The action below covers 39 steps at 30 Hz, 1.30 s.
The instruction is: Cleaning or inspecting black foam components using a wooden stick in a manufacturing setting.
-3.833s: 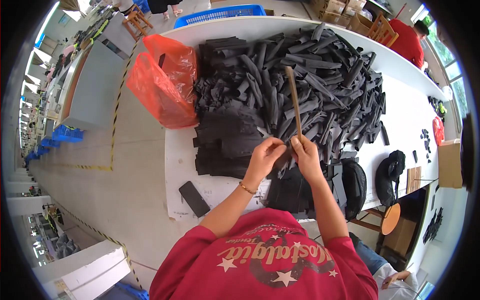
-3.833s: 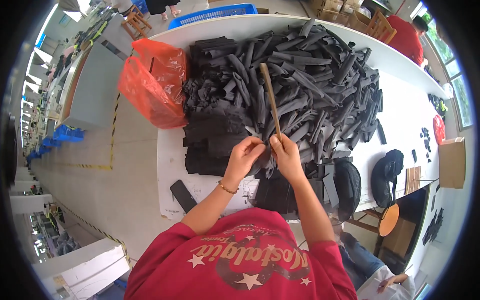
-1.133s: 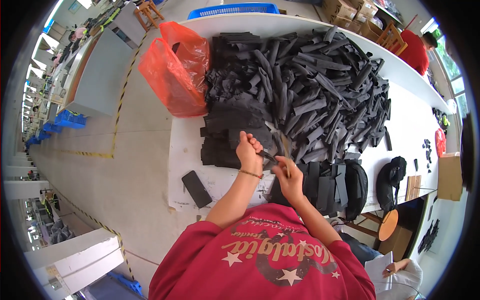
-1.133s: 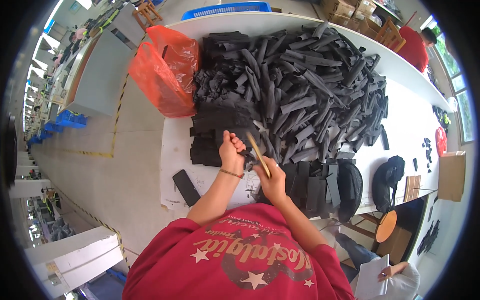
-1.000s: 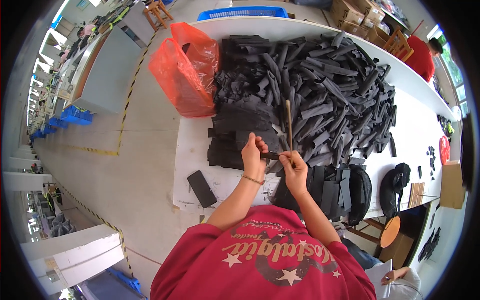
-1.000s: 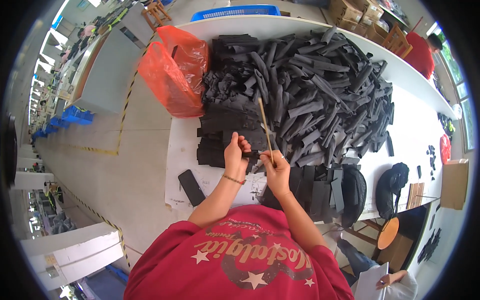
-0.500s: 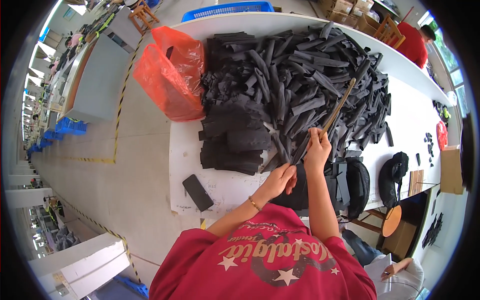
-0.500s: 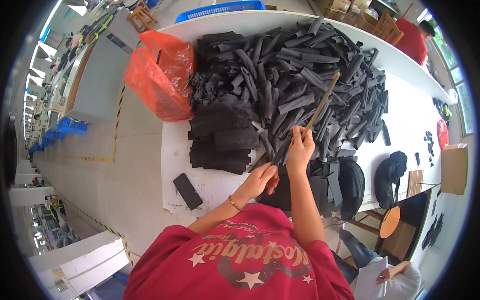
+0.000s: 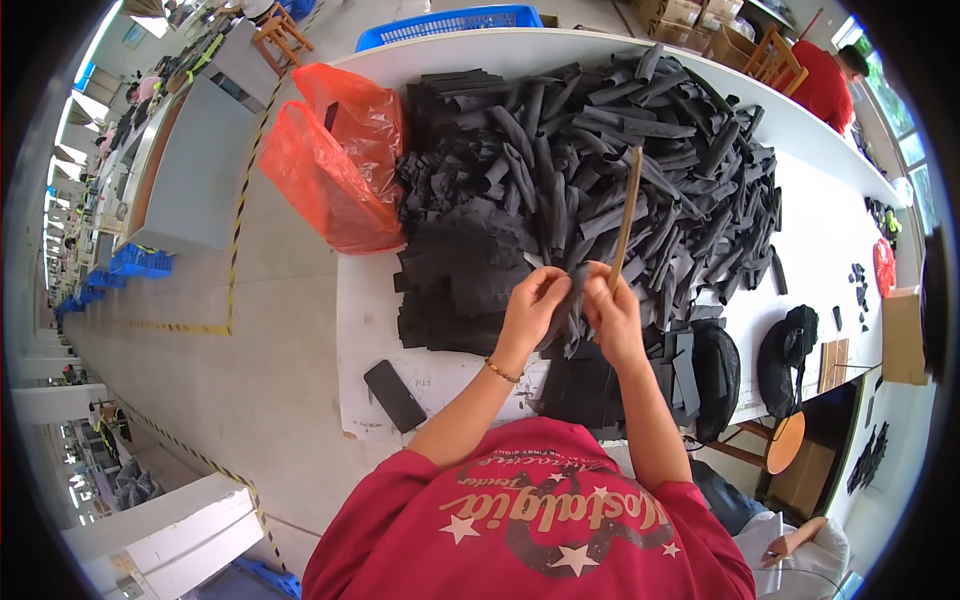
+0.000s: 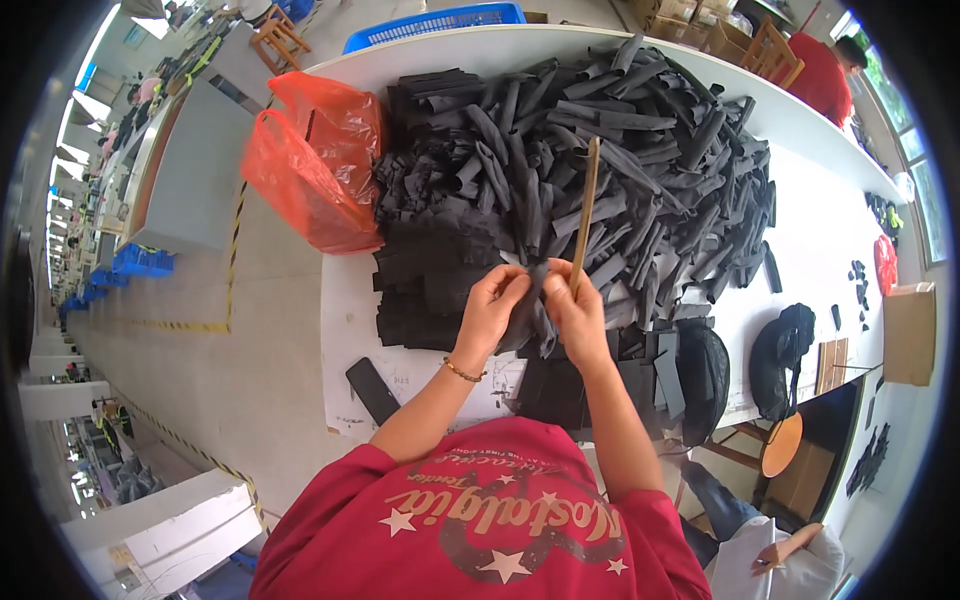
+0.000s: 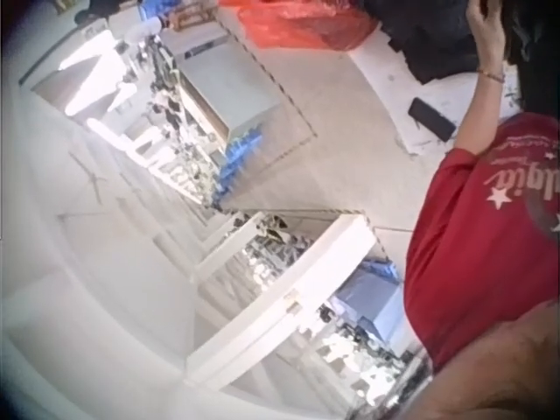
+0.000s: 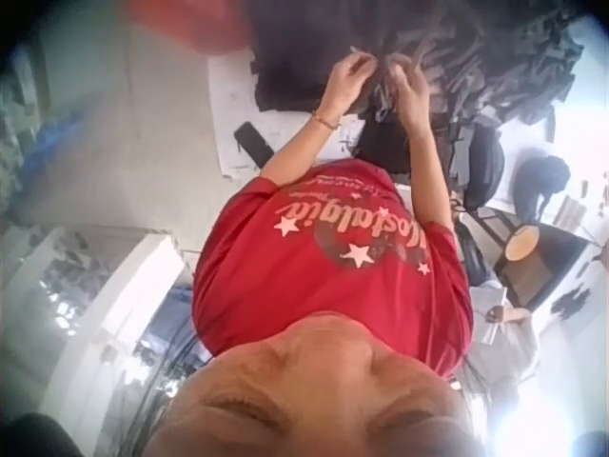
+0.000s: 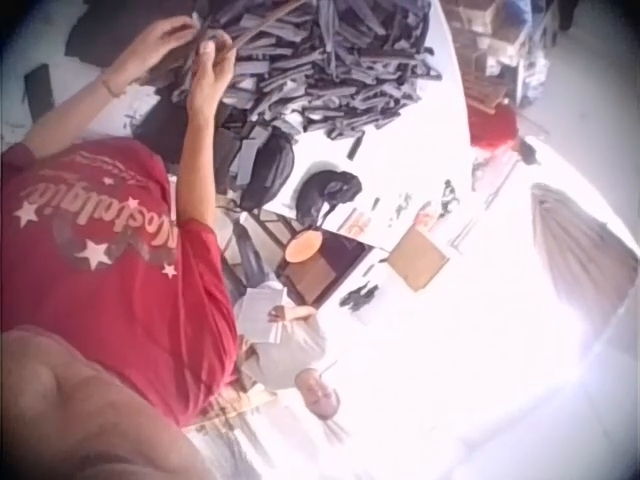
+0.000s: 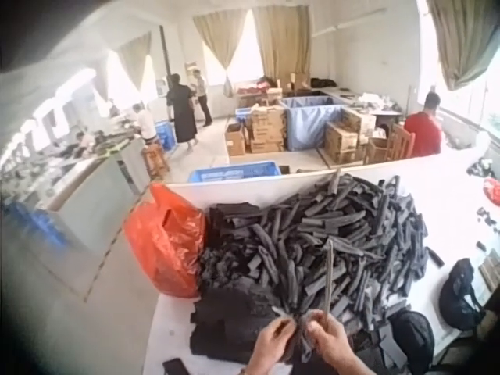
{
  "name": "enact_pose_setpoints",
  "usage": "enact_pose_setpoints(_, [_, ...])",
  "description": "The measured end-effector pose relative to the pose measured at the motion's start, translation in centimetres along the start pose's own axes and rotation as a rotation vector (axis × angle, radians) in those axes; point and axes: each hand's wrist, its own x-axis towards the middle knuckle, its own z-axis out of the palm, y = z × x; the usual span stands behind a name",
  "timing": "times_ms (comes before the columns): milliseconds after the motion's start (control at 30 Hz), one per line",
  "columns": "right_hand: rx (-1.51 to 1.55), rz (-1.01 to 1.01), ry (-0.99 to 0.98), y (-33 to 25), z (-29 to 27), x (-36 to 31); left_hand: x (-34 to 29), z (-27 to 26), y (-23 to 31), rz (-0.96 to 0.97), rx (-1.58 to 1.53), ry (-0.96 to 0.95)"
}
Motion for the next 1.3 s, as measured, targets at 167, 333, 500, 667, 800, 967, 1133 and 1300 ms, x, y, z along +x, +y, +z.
enact_pose_setpoints(167, [-0.022,-0.027,-0.007,2.9,-0.5,0.2,-0.4,1.2,-0.2,0.131,0.243,0.287])
enact_pose_setpoints(333, [-0.045,-0.188,0.313,3.5,-2.9,2.4,-2.5,1.2,-2.0,-0.353,0.250,-0.009])
enact_pose_setpoints(500, [-0.717,-0.442,0.554,0.0,-12.9,8.0,-1.1,-3.0,-5.0,0.319,0.821,0.150])
enact_pose_setpoints(667, [-0.885,-0.135,0.157,2.8,-13.0,3.0,5.4,-9.0,-5.6,0.264,1.411,0.016])
enact_pose_setpoints(800, [-1.094,-0.205,0.023,3.9,-12.8,-0.1,6.2,-10.3,-5.5,0.217,1.364,-0.084])
enact_pose_setpoints(967, [-1.157,-0.392,-0.127,3.7,-12.6,-0.4,5.2,-10.1,-2.8,0.288,1.153,-0.115])
enact_pose_setpoints(1133, [-1.189,-0.435,-0.191,3.1,-11.1,0.3,4.2,-10.2,-1.1,0.385,1.074,-0.182])
enact_pose_setpoints(1300, [-0.945,-0.516,-0.225,6.0,-6.4,0.5,1.5,-5.1,0.1,0.549,1.128,-0.283])
